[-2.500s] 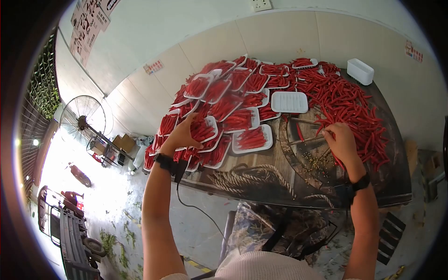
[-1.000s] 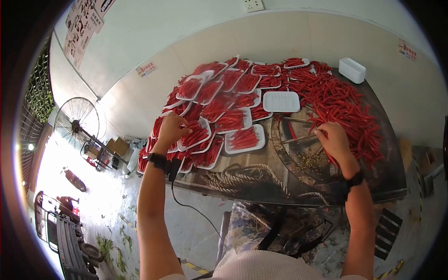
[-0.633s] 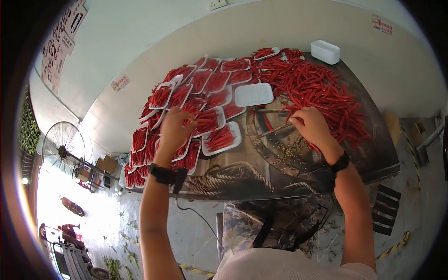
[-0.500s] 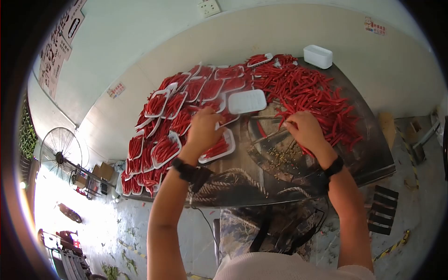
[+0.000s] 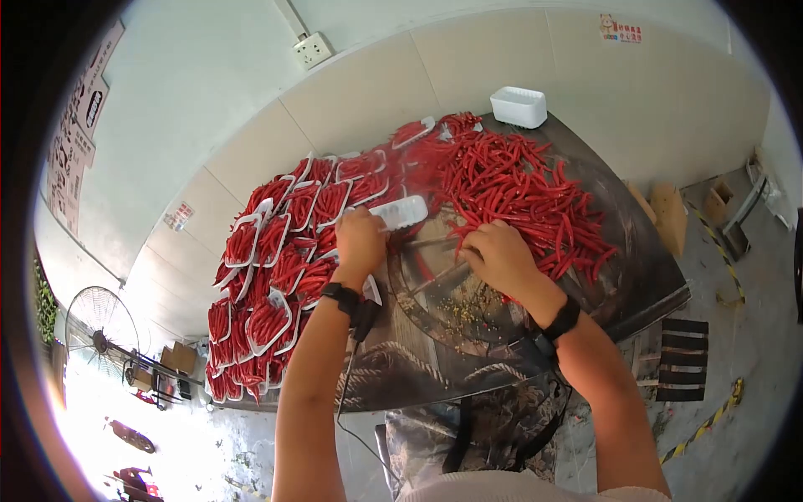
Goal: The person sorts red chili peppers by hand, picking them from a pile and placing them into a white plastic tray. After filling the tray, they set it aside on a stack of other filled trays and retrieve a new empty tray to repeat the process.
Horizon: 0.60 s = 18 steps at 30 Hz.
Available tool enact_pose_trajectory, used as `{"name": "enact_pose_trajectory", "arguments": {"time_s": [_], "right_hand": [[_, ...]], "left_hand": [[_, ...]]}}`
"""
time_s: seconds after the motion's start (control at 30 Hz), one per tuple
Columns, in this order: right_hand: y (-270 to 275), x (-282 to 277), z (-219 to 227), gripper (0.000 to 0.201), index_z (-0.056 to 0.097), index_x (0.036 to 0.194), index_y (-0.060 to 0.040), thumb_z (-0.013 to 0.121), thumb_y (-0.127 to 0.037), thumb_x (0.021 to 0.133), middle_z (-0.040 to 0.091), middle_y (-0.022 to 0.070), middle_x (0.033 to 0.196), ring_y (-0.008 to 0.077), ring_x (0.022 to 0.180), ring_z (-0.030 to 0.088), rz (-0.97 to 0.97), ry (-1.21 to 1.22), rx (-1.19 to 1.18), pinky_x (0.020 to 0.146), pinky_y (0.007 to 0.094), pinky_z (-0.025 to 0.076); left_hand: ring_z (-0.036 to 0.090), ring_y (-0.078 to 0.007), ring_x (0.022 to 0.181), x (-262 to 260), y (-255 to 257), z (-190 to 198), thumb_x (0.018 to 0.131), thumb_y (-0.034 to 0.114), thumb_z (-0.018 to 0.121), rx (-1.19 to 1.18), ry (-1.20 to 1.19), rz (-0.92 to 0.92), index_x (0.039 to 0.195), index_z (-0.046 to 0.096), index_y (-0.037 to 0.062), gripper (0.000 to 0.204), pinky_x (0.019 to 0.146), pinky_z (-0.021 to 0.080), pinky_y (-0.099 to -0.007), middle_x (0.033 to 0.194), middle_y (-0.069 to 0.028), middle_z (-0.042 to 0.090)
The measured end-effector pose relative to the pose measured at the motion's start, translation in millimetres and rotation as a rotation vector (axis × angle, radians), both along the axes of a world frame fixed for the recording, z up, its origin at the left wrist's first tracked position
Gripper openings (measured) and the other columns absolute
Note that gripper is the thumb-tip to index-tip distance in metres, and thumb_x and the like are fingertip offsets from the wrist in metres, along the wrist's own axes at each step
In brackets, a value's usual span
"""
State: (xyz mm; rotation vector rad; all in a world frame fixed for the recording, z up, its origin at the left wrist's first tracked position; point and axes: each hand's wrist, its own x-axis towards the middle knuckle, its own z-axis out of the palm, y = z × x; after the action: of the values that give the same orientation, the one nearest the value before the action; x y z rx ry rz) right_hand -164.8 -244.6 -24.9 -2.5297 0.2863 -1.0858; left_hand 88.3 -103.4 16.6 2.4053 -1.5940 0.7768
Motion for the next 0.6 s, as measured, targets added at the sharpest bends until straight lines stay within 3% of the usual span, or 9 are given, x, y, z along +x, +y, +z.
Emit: {"name": "enact_pose_trajectory", "arguments": {"time_s": [0.1, 0.17, 0.23, 0.27, 0.33, 0.37, 0.43, 0.53, 0.6], "right_hand": [[-1, 1, 1, 0.014, 0.071, 0.085, -0.0074, 0.072, -0.022, 0.084, 0.068, 0.0117, 0.088, 0.0356, 0.088, 0.062, 0.023, -0.036, 0.041, 0.079, 0.0469, 0.050], [3, -1, 7, 0.015, 0.071, 0.085, -0.0065, 0.071, -0.022, 0.085, 0.069, 0.0124, 0.091, 0.0365, 0.089, 0.063, 0.050, -0.062, 0.082, 0.078, 0.0469, 0.050], [10, -7, 25, 0.026, 0.071, 0.095, -0.0042, 0.069, -0.030, 0.093, 0.072, 0.0096, 0.093, 0.0291, 0.089, 0.067, 0.137, 0.007, 0.300, 0.077, 0.0407, 0.052], [11, -3, 21, 0.026, 0.071, 0.095, -0.0042, 0.069, -0.030, 0.093, 0.072, 0.0096, 0.093, 0.0291, 0.089, 0.067, 0.141, 0.012, 0.293, 0.077, 0.0407, 0.052], [10, 8, 6, 0.043, 0.068, 0.112, -0.0042, 0.061, -0.045, 0.101, 0.072, 0.0059, 0.100, 0.0191, 0.090, 0.069, 0.350, -0.134, 0.888, 0.078, 0.0329, 0.053], [12, 6, 10, 0.043, 0.068, 0.112, -0.0042, 0.061, -0.045, 0.101, 0.072, 0.0059, 0.100, 0.0191, 0.090, 0.069, 0.351, -0.129, 0.876, 0.078, 0.0329, 0.053], [15, 1, 19, 0.060, 0.055, 0.133, -0.0015, 0.049, -0.055, 0.105, 0.068, 0.0043, 0.106, 0.0133, 0.096, 0.067, 0.495, -0.019, 1.170, 0.085, 0.0302, 0.052], [12, 1, 13, 0.061, 0.055, 0.134, -0.0041, 0.050, -0.057, 0.104, 0.067, 0.0055, 0.115, 0.0145, 0.095, 0.067, 0.540, 0.080, 1.206, 0.085, 0.0319, 0.054], [15, 1, 19, 0.055, 0.057, 0.132, -0.0034, 0.051, -0.051, 0.105, 0.068, 0.0057, 0.113, 0.0147, 0.095, 0.068, 0.490, 0.108, 1.224, 0.084, 0.0315, 0.055]], "left_hand": [[0.064, -0.0299, 0.085, -19, 13, 29, 0.073, 0.016, 0.084, -0.265, 0.157, -0.178, 0.084, 0.076, 0.0063, 0.017, 0.077, 0.050, -0.0426, 0.086, -0.0097, 0.065], [0.063, -0.0282, 0.084, -47, 30, 45, 0.075, 0.016, 0.084, -0.316, 0.301, -0.188, 0.084, 0.076, 0.0062, 0.016, 0.077, 0.049, -0.0411, 0.084, -0.0092, 0.065], [0.061, -0.0235, 0.082, -81, 49, 56, 0.078, 0.014, 0.084, -0.396, 0.506, -0.202, 0.084, 0.076, 0.0047, 0.014, 0.076, 0.046, -0.0369, 0.082, -0.0074, 0.063], [0.061, -0.0235, 0.082, -87, 55, 47, 0.078, 0.014, 0.084, -0.405, 0.508, -0.198, 0.084, 0.076, 0.0047, 0.014, 0.076, 0.046, -0.0369, 0.082, -0.0074, 0.063], [0.063, -0.0278, 0.081, -94, 65, 27, 0.073, 0.012, 0.086, -0.473, 0.545, -0.289, 0.088, 0.074, 0.0020, 0.021, 0.073, 0.049, -0.0380, 0.083, -0.0111, 0.063], [0.063, -0.0283, 0.081, -99, 70, 17, 0.073, 0.011, 0.086, -0.487, 0.561, -0.320, 0.089, 0.074, 0.0011, 0.022, 0.074, 0.049, -0.0377, 0.084, -0.0114, 0.063], [0.063, -0.0296, 0.082, -113, 74, 1, 0.071, 0.010, 0.087, -0.525, 0.631, -0.387, 0.089, 0.073, 0.0022, 0.023, 0.075, 0.050, -0.0380, 0.087, -0.0113, 0.064], [0.063, -0.0263, 0.088, -124, 77, -9, 0.071, 0.011, 0.088, -0.408, 0.645, -0.401, 0.091, 0.076, 0.0040, 0.023, 0.079, 0.049, -0.0360, 0.093, -0.0102, 0.065], [0.062, -0.0278, 0.089, -122, 74, -16, 0.068, 0.013, 0.090, -0.418, 0.649, -0.425, 0.093, 0.076, 0.0056, 0.029, 0.080, 0.050, -0.0373, 0.096, -0.0106, 0.065]]}}
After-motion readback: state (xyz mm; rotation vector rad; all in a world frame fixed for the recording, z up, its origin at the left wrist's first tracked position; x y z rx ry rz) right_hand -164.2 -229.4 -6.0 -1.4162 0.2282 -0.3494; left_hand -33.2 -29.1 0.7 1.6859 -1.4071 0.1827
